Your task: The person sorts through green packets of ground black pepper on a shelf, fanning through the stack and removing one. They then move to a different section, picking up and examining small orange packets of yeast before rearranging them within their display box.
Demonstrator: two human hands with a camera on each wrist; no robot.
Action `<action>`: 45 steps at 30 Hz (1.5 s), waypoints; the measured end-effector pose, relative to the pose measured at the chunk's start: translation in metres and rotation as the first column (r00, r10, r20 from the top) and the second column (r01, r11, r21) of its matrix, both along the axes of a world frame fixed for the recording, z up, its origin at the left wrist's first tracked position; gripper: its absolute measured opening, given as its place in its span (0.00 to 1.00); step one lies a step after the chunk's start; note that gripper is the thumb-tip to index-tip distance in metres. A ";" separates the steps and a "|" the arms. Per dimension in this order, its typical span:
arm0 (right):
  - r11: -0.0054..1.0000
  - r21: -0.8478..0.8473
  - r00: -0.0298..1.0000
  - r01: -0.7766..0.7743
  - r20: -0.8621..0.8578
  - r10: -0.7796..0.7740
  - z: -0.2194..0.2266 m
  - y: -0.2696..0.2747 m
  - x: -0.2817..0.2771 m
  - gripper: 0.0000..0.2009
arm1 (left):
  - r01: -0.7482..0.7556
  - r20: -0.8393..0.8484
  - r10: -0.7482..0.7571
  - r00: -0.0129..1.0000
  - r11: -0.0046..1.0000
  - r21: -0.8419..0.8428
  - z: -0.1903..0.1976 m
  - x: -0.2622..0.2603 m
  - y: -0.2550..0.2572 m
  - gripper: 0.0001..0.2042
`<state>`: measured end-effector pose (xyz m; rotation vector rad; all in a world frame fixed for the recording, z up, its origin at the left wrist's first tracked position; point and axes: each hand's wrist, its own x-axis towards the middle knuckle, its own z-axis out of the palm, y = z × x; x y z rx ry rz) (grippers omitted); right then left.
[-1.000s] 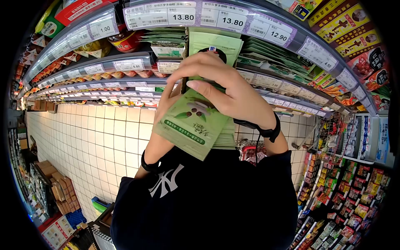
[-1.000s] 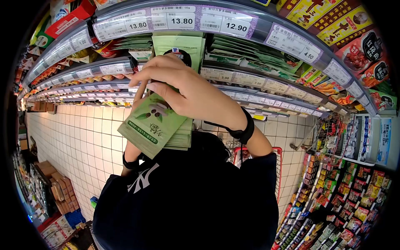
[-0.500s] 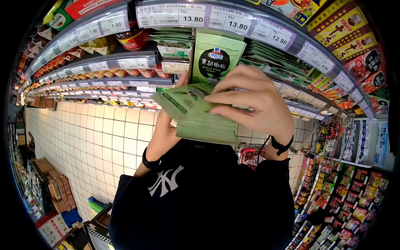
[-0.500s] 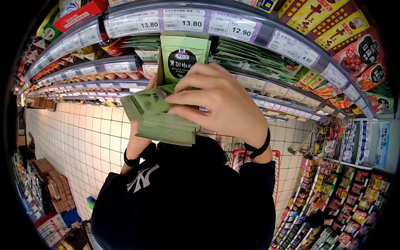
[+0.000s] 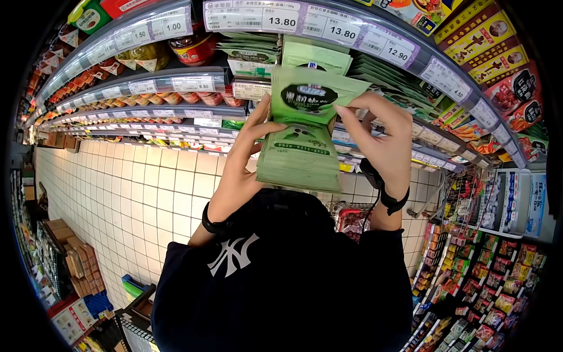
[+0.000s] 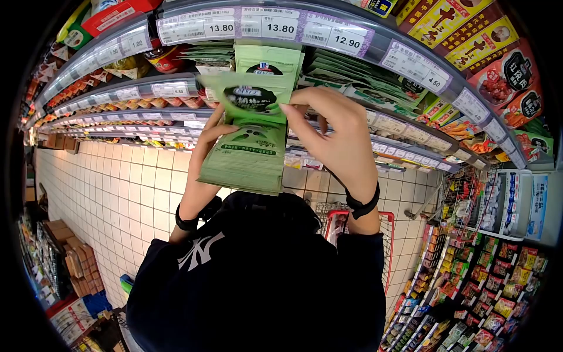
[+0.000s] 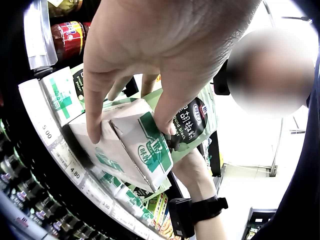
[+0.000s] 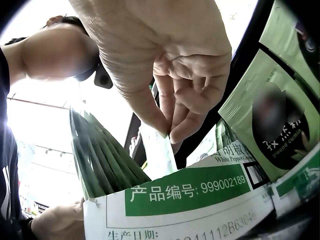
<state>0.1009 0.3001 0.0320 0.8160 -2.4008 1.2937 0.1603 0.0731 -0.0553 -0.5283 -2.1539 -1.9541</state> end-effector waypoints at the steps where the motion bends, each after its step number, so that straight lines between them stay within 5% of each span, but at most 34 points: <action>1: 1.000 0.001 1.000 0.000 0.002 0.000 -0.002 0.000 0.000 0.04 | 0.003 -0.018 -0.003 1.000 1.000 0.002 0.002 0.000 0.000 0.28; 8: 0.996 0.080 0.998 0.041 0.053 -0.046 -0.018 -0.002 -0.002 0.04 | 0.008 -0.017 -0.010 1.000 0.996 -0.084 0.003 0.000 -0.001 0.30; 10: 0.988 0.143 0.981 0.051 -0.194 -0.022 -0.020 -0.002 -0.006 0.04 | -0.008 0.007 0.007 1.000 0.999 0.040 0.002 0.002 0.003 0.38; 14: 0.968 0.226 0.982 0.112 -0.173 -0.073 -0.011 -0.003 0.002 0.05 | -0.036 0.051 0.034 0.998 0.998 0.042 0.010 0.003 0.005 0.40; 16: 0.968 0.235 0.993 0.087 -0.103 -0.065 -0.010 -0.003 0.004 0.05 | -0.003 0.093 0.015 0.996 0.992 -0.130 0.012 0.004 0.003 0.45; 20: 0.964 0.259 0.997 0.064 -0.068 -0.047 -0.008 0.003 0.002 0.04 | 0.019 0.059 -0.013 0.998 0.996 -0.091 0.005 -0.002 0.003 0.50; 22: 0.997 0.028 0.980 -0.072 0.190 0.065 -0.001 0.004 0.004 0.07 | 0.002 0.045 0.002 0.999 0.996 -0.094 0.006 -0.003 0.003 0.48; 23: 0.997 0.029 0.980 -0.071 0.188 0.065 0.001 0.003 0.003 0.07 | -0.008 0.038 0.012 0.999 0.995 -0.102 0.005 -0.004 0.002 0.47; 25: 0.968 -0.191 0.963 0.165 0.241 -0.117 0.004 -0.002 -0.001 0.12 | -0.018 0.035 0.022 0.999 0.994 -0.110 0.004 -0.003 0.003 0.46; 30: 0.972 -0.129 0.975 0.199 0.131 -0.182 -0.003 -0.012 -0.015 0.16 | -0.012 0.037 0.015 0.999 0.995 -0.097 0.007 -0.003 0.003 0.42; 36: 0.967 -0.120 0.948 0.223 0.256 -0.186 0.007 -0.017 -0.009 0.12 | -0.018 0.023 0.021 1.000 0.991 -0.135 0.005 -0.003 -0.001 0.41; 41: 0.978 -0.050 0.976 0.202 -0.072 -0.206 0.003 -0.008 -0.007 0.08 | -0.028 0.029 0.031 0.999 0.994 -0.104 0.002 -0.003 0.002 0.44; 45: 0.982 -0.175 0.994 0.065 0.095 -0.049 0.005 -0.007 0.006 0.06 | -0.067 0.103 0.081 0.991 0.989 -0.132 0.005 0.001 0.002 0.47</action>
